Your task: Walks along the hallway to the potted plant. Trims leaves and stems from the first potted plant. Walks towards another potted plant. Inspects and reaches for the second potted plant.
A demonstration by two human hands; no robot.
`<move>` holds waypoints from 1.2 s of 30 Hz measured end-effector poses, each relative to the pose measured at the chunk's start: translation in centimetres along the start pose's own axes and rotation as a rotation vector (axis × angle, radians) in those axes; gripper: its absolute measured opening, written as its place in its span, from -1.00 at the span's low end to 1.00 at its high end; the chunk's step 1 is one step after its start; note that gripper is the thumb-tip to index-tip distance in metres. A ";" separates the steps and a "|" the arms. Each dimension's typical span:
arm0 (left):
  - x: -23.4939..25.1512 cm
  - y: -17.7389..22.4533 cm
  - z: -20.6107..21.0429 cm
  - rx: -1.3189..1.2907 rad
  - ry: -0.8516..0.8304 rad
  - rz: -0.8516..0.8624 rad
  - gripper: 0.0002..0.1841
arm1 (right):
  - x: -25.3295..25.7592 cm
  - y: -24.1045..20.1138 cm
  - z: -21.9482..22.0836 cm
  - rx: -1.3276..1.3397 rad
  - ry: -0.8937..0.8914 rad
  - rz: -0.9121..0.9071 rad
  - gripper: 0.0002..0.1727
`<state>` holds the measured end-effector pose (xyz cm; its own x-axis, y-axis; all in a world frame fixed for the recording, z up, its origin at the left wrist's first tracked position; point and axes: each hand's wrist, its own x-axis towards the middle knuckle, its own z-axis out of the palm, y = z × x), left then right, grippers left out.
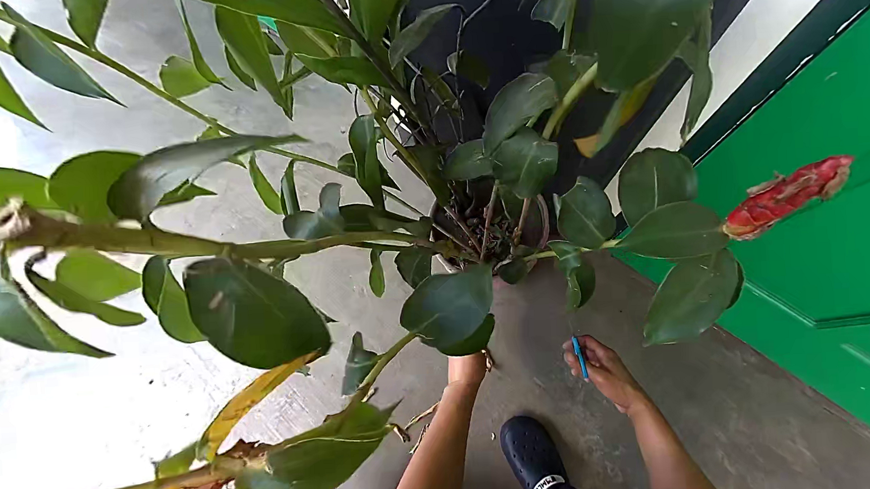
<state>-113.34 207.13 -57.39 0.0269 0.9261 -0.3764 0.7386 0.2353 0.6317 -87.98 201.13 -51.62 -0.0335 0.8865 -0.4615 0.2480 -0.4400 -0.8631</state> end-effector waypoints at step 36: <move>8.5 13.8 -6.8 -0.358 0.594 0.184 -0.75 | 3.2 -2.1 -0.5 0.098 -0.116 -0.053 -0.67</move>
<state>-107.54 220.24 -47.23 -0.3168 0.9401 0.1261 0.4886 0.0478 0.8712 -88.17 204.96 -51.17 -0.1573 0.8889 -0.4303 0.1474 -0.4097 -0.9002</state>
